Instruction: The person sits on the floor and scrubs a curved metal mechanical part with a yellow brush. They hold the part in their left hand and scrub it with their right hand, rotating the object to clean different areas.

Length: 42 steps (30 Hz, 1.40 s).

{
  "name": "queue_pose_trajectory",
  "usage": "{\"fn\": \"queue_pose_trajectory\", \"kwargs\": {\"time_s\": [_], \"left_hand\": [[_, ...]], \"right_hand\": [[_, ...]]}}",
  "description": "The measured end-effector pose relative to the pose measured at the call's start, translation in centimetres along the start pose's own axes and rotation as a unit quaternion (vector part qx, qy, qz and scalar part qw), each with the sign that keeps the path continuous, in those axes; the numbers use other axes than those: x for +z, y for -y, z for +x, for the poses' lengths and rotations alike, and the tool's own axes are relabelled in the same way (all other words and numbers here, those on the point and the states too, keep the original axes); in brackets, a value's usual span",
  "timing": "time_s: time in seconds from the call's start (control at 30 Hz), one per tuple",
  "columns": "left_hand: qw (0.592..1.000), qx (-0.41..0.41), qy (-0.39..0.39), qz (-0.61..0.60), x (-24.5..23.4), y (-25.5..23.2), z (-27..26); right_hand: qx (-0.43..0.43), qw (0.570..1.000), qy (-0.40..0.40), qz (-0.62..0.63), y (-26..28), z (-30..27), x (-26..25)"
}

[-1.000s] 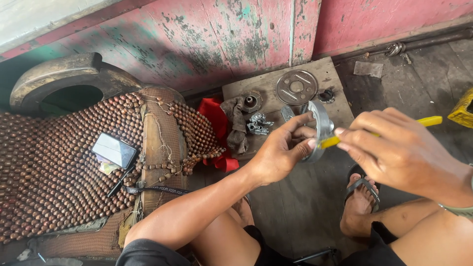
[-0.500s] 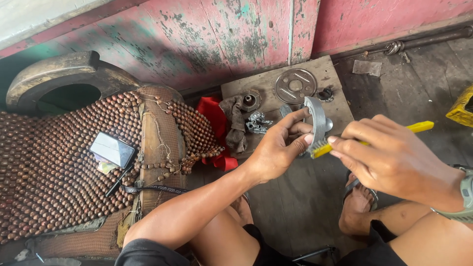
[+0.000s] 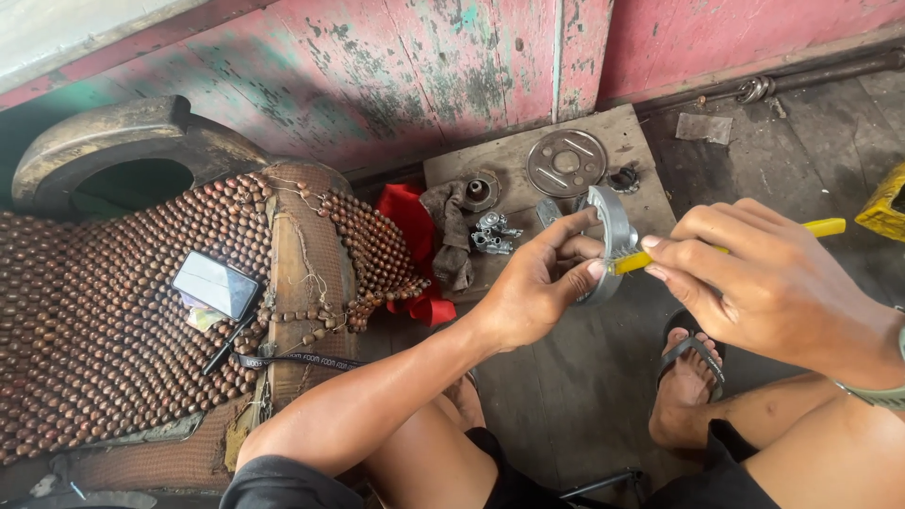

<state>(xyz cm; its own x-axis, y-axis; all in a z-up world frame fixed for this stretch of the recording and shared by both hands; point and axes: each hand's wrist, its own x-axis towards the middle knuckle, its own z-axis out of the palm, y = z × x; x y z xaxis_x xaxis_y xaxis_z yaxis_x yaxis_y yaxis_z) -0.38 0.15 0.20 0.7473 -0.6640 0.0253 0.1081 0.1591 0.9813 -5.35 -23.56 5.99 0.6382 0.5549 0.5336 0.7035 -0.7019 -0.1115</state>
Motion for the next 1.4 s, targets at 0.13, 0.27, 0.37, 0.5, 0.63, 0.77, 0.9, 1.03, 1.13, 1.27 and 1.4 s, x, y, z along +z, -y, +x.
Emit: {"fn": "queue_pose_trajectory", "kwargs": {"time_s": [0.13, 0.27, 0.37, 0.5, 0.63, 0.77, 0.9, 1.03, 1.13, 1.27, 1.4], "left_hand": [[1.000, 0.014, -0.013, 0.012, -0.3, -0.3, 0.2], [1.000, 0.017, -0.004, -0.001, -0.4, -0.5, 0.1], [1.000, 0.020, -0.002, -0.003, -0.4, -0.2, 0.0], [1.000, 0.022, -0.008, -0.005, -0.5, -0.8, -0.1], [1.000, 0.026, -0.005, 0.018, -0.3, -0.7, -0.1], [1.000, 0.014, -0.007, 0.009, -0.3, -0.7, 0.0], [1.000, 0.023, -0.004, -0.007, -0.4, -0.8, 0.0], [1.000, -0.002, 0.006, 0.006, -0.1, -0.6, -0.1], [1.000, 0.015, -0.001, 0.010, -0.1, -0.5, 0.2], [1.000, 0.020, -0.008, 0.018, 0.0, -0.3, 0.2], [1.000, 0.010, 0.001, 0.010, 0.1, 0.0, 0.2]], "right_hand": [[-0.012, 1.000, 0.019, 0.017, 1.0, 0.3, 0.3], [-0.024, 1.000, 0.017, 0.008, 0.6, 0.4, 0.2], [-0.014, 1.000, 0.001, 0.009, 0.5, 0.6, 0.1], [-0.035, 0.999, 0.025, 0.008, 1.1, 0.2, 0.6], [-0.011, 1.000, 0.011, 0.017, 0.6, 0.5, -0.1], [-0.016, 1.000, 0.015, 0.008, 1.0, 0.3, 0.1], [-0.039, 0.999, 0.025, 0.006, 1.2, 0.5, 0.0], [0.011, 1.000, 0.006, -0.003, 0.2, -0.1, -0.1], [-0.003, 1.000, 0.015, 0.009, 1.0, -0.1, 0.2], [-0.024, 1.000, 0.017, 0.000, 0.7, -0.1, -0.1], [-0.006, 1.000, 0.009, -0.005, 0.6, 0.1, -0.5]]}}
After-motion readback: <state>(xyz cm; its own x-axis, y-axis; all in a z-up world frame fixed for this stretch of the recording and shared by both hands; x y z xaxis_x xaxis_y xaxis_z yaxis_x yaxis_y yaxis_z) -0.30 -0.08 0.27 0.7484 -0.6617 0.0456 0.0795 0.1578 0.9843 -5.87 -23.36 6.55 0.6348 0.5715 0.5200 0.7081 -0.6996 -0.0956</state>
